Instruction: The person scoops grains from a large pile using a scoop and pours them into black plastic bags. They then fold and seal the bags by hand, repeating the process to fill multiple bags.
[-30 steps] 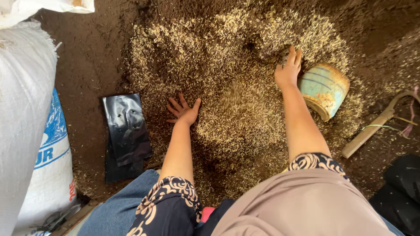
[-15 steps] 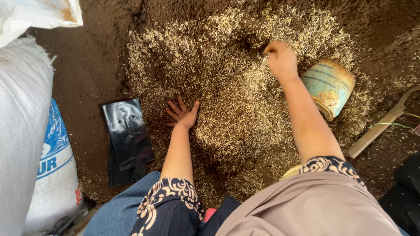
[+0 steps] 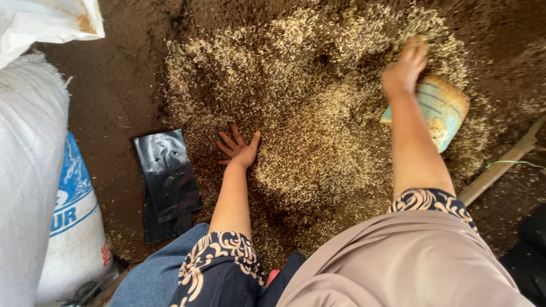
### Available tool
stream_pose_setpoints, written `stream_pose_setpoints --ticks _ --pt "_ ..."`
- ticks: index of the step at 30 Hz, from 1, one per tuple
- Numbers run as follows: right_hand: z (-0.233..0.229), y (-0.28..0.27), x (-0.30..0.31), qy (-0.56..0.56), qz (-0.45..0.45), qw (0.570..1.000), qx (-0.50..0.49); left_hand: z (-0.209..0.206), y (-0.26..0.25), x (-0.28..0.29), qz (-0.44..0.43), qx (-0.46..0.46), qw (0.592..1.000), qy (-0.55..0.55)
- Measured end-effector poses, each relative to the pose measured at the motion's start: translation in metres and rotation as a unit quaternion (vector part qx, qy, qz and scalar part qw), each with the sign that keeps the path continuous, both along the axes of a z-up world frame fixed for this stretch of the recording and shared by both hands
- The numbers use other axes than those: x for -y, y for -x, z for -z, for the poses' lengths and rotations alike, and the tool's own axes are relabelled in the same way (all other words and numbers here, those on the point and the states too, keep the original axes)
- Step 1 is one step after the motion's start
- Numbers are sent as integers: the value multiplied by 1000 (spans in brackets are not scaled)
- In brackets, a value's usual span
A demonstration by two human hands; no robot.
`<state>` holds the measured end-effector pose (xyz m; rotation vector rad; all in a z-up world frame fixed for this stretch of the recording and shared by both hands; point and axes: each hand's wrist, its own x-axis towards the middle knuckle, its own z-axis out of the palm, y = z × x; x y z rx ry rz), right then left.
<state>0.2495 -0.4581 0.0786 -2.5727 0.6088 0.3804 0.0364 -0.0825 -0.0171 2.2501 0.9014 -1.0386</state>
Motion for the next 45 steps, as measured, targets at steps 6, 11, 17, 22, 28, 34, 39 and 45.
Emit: stream_pose_setpoints --ticks 6,11,17,22,28,34,39,45 --pt "-19 73 -68 -123 -170 965 -156 -7 -5 -1 3 -6 1000 1" --pt "-2 77 -62 -69 -108 990 -61 -15 -4 3 4 -6 1000 -3" --pt "65 83 -82 21 -118 991 53 -27 -4 -1 7 -22 1000 12" --pt "39 124 -107 -173 -162 960 -151 -26 -12 2 5 -19 1000 17" --pt "-12 134 -109 -167 -308 910 -221 -18 -6 1 7 -5 1000 9" --pt "-4 49 -74 -118 -12 989 93 -15 -7 0 5 -8 1000 9" --pt "22 64 -79 -93 -98 991 13 -12 -6 2 6 -12 1000 6" --pt "4 96 -70 -27 -340 904 -259 -13 -6 -2 0 -14 1000 11"
